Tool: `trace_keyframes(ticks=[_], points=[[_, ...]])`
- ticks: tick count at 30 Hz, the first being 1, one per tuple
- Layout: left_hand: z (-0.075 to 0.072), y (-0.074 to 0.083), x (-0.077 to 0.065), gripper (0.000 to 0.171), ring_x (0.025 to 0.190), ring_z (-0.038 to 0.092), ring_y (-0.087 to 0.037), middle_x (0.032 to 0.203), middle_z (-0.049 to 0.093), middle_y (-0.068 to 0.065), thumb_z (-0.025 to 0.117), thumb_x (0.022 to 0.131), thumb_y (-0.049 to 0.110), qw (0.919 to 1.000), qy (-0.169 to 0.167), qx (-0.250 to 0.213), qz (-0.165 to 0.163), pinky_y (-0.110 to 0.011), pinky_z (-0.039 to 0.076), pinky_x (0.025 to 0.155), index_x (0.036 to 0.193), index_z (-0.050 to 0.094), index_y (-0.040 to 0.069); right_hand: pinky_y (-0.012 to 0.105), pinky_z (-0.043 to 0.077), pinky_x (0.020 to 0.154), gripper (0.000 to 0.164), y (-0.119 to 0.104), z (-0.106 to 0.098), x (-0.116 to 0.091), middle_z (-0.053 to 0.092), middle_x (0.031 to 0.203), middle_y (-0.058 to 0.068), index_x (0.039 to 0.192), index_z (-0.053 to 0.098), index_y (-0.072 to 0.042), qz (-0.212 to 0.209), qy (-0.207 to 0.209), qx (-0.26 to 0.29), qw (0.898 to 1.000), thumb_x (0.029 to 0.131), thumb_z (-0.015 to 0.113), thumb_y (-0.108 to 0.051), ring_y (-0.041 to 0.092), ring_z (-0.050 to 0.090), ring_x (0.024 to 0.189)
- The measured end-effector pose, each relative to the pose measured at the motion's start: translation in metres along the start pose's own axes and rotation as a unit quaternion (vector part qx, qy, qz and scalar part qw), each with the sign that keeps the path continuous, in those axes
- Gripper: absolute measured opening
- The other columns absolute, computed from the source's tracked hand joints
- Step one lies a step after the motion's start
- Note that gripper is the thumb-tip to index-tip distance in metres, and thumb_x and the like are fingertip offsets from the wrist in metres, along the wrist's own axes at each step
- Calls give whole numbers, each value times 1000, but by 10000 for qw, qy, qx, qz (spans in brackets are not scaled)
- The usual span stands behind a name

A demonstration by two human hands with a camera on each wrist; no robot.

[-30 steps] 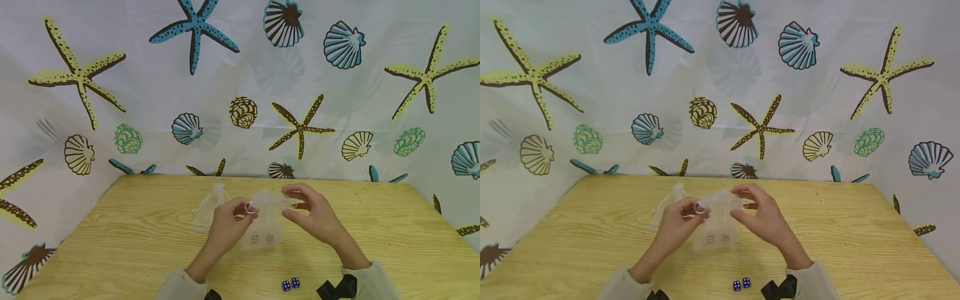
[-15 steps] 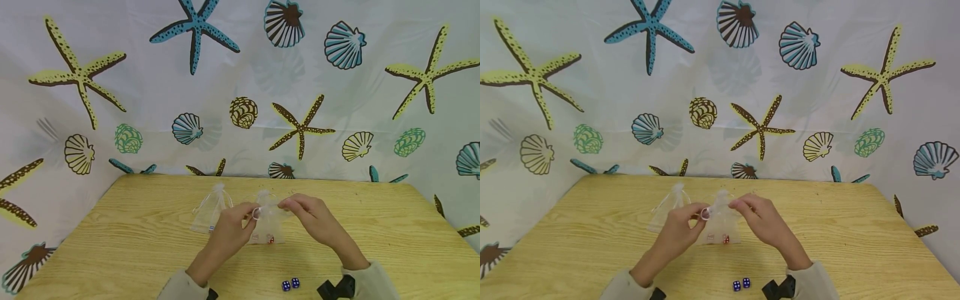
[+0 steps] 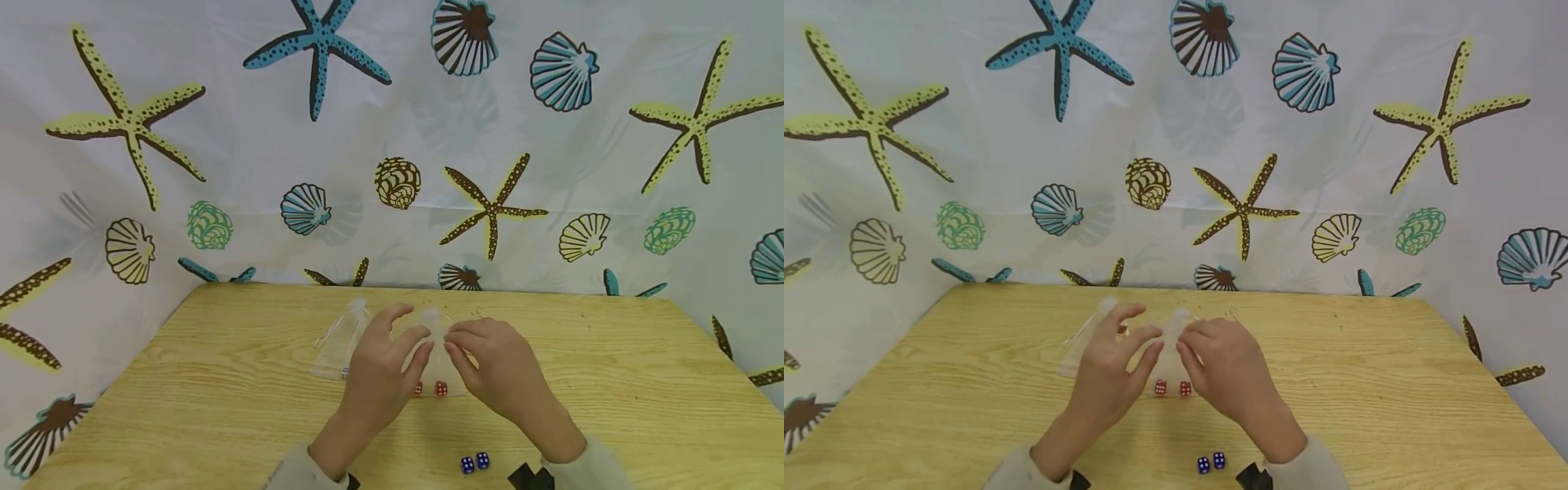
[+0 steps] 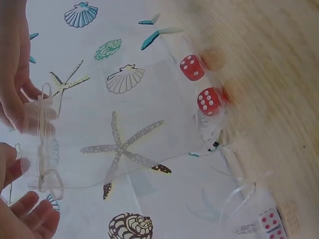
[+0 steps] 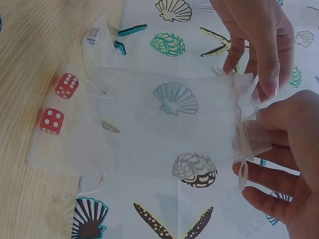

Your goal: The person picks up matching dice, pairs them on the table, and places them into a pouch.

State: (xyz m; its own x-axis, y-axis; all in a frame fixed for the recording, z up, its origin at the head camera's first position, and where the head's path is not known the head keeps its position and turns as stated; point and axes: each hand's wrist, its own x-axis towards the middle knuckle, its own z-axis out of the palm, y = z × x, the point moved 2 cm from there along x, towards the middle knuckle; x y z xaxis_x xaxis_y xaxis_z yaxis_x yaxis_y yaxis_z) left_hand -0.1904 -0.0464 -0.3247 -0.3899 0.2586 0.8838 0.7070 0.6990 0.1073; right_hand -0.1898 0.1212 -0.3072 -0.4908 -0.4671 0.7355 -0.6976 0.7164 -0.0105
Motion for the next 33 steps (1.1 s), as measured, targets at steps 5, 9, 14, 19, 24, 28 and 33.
trace_keyframes(ticks=[5, 9, 14, 19, 24, 28, 33], points=[[2, 3, -6, 8, 91, 66, -24, 104, 67, -10, 77, 78, 9, 9983, -313, 202, -443, -34, 56, 75, 84, 72, 10, 33, 56, 72, 15, -5, 3, -2, 73, 89, 2, 87, 75, -8, -220, 131, -269, 9993, 73, 79, -6, 17, 68, 82], [4, 5, -10, 19, 87, 66, -19, 100, 69, -6, 77, 75, 4, 9966, -562, 203, -573, -29, 56, 71, 94, 74, 7, 30, 57, 71, 27, -6, 5, -4, 71, 97, 3, 95, 73, -6, -80, 75, -357, 9993, 69, 81, -4, 19, 68, 88], [5, 6, -10, 34, 90, 65, -20, 107, 68, -7, 77, 74, 3, 9945, -794, 363, -578, -28, 56, 71, 107, 71, 6, 29, 57, 68, 34, -7, 8, -5, 69, 102, 7, 101, 70, -4, 169, 47, -347, 9992, 69, 81, -2, 21, 68, 92], [6, 6, -9, 37, 92, 65, -21, 106, 68, -8, 76, 74, 1, 9917, -1078, 336, -610, -28, 56, 72, 110, 70, 4, 29, 57, 67, 33, -7, 11, -6, 68, 101, 7, 100, 69, -3, 330, -37, -309, 9990, 69, 81, -2, 21, 68, 91], [6, 6, -8, 39, 92, 66, -22, 105, 68, -9, 76, 74, 0, 9904, -1237, 361, -491, -26, 56, 70, 112, 69, 3, 28, 56, 64, 33, -5, 9, -6, 67, 105, 5, 101, 69, -6, 529, -358, -185, 9978, 71, 82, -8, 20, 68, 92], [7, 5, -8, 39, 93, 66, -21, 106, 68, -9, 75, 75, 2, 9885, -1382, 413, -448, -26, 56, 71, 114, 68, 3, 30, 57, 67, 30, -3, 3, -9, 66, 106, 5, 98, 69, -9, 641, -419, 107, 9970, 71, 82, -11, 20, 66, 95], [7, 4, -8, 39, 94, 65, -20, 107, 68, -7, 74, 77, 4, 9851, -1582, 474, -483, -27, 56, 73, 115, 67, 4, 30, 56, 70, 26, -1, -5, -22, 63, 99, 2, 90, 68, -11, 505, -95, 483, 9975, 69, 82, -7, 16, 63, 91]])
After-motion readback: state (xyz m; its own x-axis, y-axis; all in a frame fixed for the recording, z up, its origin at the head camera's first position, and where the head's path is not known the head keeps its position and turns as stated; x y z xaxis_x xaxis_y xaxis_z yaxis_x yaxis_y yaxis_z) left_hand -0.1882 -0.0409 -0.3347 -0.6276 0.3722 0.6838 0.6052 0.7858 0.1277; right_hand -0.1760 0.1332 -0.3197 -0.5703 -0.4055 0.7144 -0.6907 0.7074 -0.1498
